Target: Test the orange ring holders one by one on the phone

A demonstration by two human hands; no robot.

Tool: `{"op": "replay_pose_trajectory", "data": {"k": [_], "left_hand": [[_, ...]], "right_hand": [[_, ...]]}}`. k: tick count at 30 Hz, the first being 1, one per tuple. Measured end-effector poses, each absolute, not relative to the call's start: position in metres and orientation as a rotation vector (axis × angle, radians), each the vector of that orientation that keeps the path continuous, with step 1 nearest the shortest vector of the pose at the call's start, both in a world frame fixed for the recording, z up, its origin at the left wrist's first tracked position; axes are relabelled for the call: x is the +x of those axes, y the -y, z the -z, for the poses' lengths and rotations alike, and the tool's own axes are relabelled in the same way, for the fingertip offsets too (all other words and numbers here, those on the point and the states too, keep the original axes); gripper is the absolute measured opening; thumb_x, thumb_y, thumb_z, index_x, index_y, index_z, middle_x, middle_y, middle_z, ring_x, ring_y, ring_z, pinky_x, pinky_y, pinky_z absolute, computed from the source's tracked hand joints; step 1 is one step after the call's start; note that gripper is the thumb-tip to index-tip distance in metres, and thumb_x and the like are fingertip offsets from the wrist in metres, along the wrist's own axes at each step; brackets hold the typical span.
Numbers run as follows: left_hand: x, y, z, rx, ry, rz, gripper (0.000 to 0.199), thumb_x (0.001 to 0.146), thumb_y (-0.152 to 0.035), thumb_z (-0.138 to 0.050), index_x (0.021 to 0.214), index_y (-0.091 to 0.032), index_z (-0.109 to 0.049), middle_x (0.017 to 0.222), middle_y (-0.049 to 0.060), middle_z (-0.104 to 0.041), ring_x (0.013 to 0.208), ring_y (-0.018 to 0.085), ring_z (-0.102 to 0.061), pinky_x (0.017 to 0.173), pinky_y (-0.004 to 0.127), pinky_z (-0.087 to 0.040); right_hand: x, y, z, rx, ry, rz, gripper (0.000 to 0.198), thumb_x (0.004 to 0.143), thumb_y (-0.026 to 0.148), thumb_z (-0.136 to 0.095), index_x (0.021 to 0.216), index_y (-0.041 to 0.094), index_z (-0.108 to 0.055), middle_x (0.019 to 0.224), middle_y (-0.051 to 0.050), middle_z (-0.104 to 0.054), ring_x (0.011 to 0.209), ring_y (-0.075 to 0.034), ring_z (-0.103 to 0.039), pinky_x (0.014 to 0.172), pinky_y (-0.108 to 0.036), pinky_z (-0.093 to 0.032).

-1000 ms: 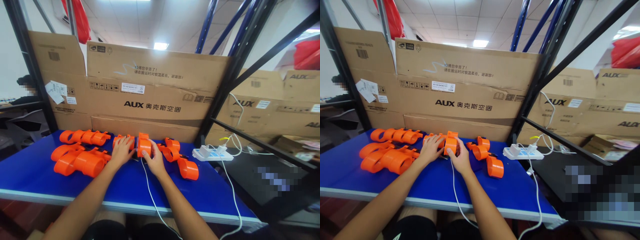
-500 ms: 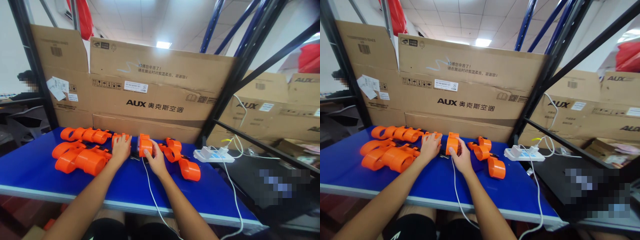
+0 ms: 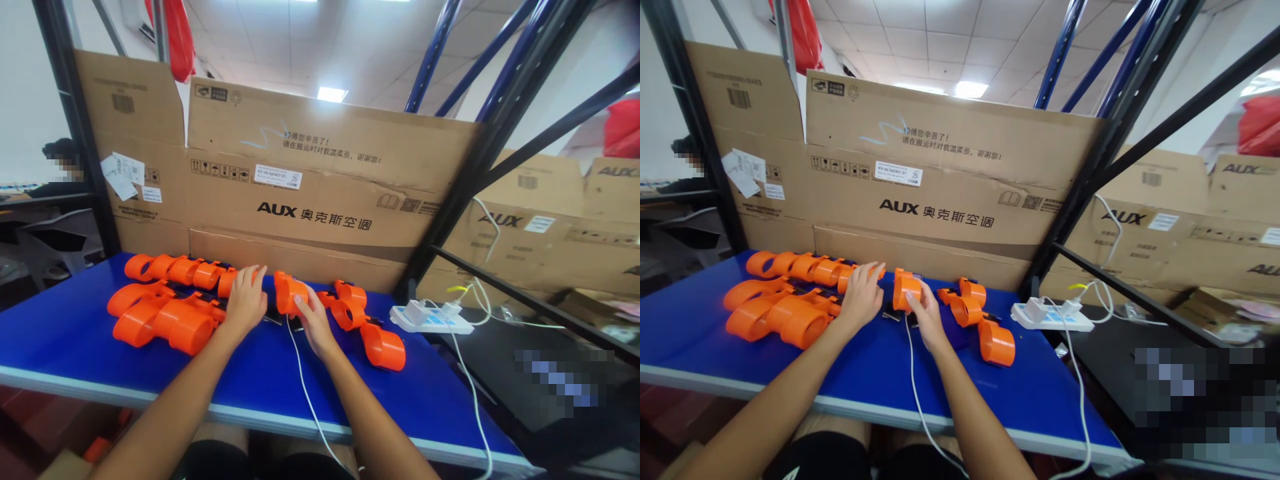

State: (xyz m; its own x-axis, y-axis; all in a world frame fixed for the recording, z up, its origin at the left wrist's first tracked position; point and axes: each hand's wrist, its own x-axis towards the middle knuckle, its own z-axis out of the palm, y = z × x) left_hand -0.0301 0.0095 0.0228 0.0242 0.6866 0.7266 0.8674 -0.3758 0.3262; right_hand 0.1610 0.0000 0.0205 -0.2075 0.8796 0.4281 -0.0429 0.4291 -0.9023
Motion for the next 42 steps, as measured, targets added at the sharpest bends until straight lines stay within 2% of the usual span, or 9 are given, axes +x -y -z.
{"op": "replay_pose_trajectory", "data": {"k": [4, 7, 11, 22, 29, 32, 34, 38, 42], "left_hand": [[-0.014, 0.015, -0.026, -2.543, 1.199, 1.567, 0.028, 0.082, -0.022, -0.055, 0.103, -0.022, -0.074, 0.102, 0.014, -0.068, 0.102, 0.032, -0.060, 0.099, 0.049, -0.043], [0.007, 0.029, -0.012, -2.791, 0.909, 1.529, 0.022, 0.079, -0.017, -0.057, 0.090, -0.025, -0.074, 0.078, 0.009, -0.068, 0.073, 0.026, -0.063, 0.081, 0.041, -0.049], [0.023, 0.033, 0.003, -2.888, 0.642, 1.194, 0.023, 0.075, -0.015, -0.057, 0.086, -0.027, -0.073, 0.071, 0.005, -0.069, 0.063, 0.022, -0.064, 0.068, 0.033, -0.048], [0.016, 0.028, -0.002, -2.849, 0.699, 1.198, 0.022, 0.078, -0.015, -0.057, 0.091, -0.025, -0.071, 0.079, 0.004, -0.074, 0.067, 0.022, -0.068, 0.064, 0.031, -0.048], [0.018, 0.033, -0.007, -2.901, 0.707, 1.272, 0.023, 0.078, -0.014, -0.057, 0.088, -0.027, -0.073, 0.075, 0.004, -0.073, 0.065, 0.022, -0.067, 0.065, 0.030, -0.047], [0.019, 0.035, -0.008, -2.960, 0.739, 1.308, 0.027, 0.076, -0.011, -0.058, 0.088, -0.027, -0.075, 0.072, 0.004, -0.072, 0.063, 0.021, -0.066, 0.065, 0.030, -0.047], [0.020, 0.035, -0.007, -2.975, 0.749, 1.378, 0.027, 0.075, -0.011, -0.058, 0.087, -0.028, -0.075, 0.071, 0.004, -0.071, 0.063, 0.021, -0.066, 0.066, 0.030, -0.047], [0.020, 0.031, -0.003, -2.968, 0.771, 1.429, 0.022, 0.076, -0.014, -0.059, 0.086, -0.026, -0.075, 0.073, 0.004, -0.072, 0.066, 0.021, -0.067, 0.069, 0.030, -0.049], [0.018, 0.026, 0.002, -2.922, 0.774, 1.228, 0.019, 0.079, -0.017, -0.057, 0.090, -0.024, -0.072, 0.079, 0.002, -0.074, 0.070, 0.019, -0.068, 0.069, 0.029, -0.048]], "right_hand": [[0.155, -0.011, -0.025, -0.706, 1.482, -1.181, 0.052, 0.086, 0.056, -0.063, 0.126, 0.023, -0.058, 0.109, -0.007, -0.070, 0.095, -0.024, -0.066, 0.074, -0.033, -0.056], [0.147, -0.025, -0.030, -0.733, 1.416, -1.276, 0.047, 0.084, 0.052, -0.067, 0.119, 0.021, -0.061, 0.104, -0.007, -0.070, 0.090, -0.022, -0.067, 0.073, -0.032, -0.057], [0.132, -0.048, -0.035, -0.842, 1.426, -1.346, 0.045, 0.084, 0.052, -0.065, 0.116, 0.020, -0.062, 0.097, -0.006, -0.071, 0.079, -0.019, -0.067, 0.062, -0.028, -0.055], [0.102, -0.068, -0.032, -1.093, 1.594, -1.193, 0.032, 0.088, 0.049, -0.059, 0.100, 0.021, -0.068, 0.074, -0.004, -0.069, 0.065, -0.017, -0.065, 0.058, -0.029, -0.055], [0.158, -0.056, -0.065, -1.199, 1.714, -0.758, 0.020, 0.082, 0.039, -0.068, 0.086, 0.020, -0.073, 0.088, -0.009, -0.073, 0.094, -0.027, -0.066, 0.085, -0.037, -0.050], [0.201, -0.042, -0.084, -1.502, 1.959, -0.033, 0.022, 0.089, 0.036, -0.060, 0.096, 0.020, -0.072, 0.098, -0.015, -0.072, 0.104, -0.031, -0.063, 0.091, -0.041, -0.045], [0.226, -0.029, -0.092, -1.738, 2.028, 0.232, 0.027, 0.087, 0.039, -0.062, 0.100, 0.016, -0.072, 0.104, -0.022, -0.070, 0.109, -0.036, -0.059, 0.090, -0.045, -0.044], [0.255, -0.003, -0.095, -2.055, 2.100, 0.350, 0.046, 0.088, 0.050, -0.060, 0.112, 0.012, -0.068, 0.116, -0.027, -0.064, 0.115, -0.040, -0.056, 0.091, -0.049, -0.042], [0.265, 0.008, -0.089, -2.119, 2.118, 0.372, 0.048, 0.096, 0.051, -0.046, 0.122, 0.014, -0.063, 0.123, -0.025, -0.060, 0.117, -0.037, -0.056, 0.092, -0.046, -0.042]]}}
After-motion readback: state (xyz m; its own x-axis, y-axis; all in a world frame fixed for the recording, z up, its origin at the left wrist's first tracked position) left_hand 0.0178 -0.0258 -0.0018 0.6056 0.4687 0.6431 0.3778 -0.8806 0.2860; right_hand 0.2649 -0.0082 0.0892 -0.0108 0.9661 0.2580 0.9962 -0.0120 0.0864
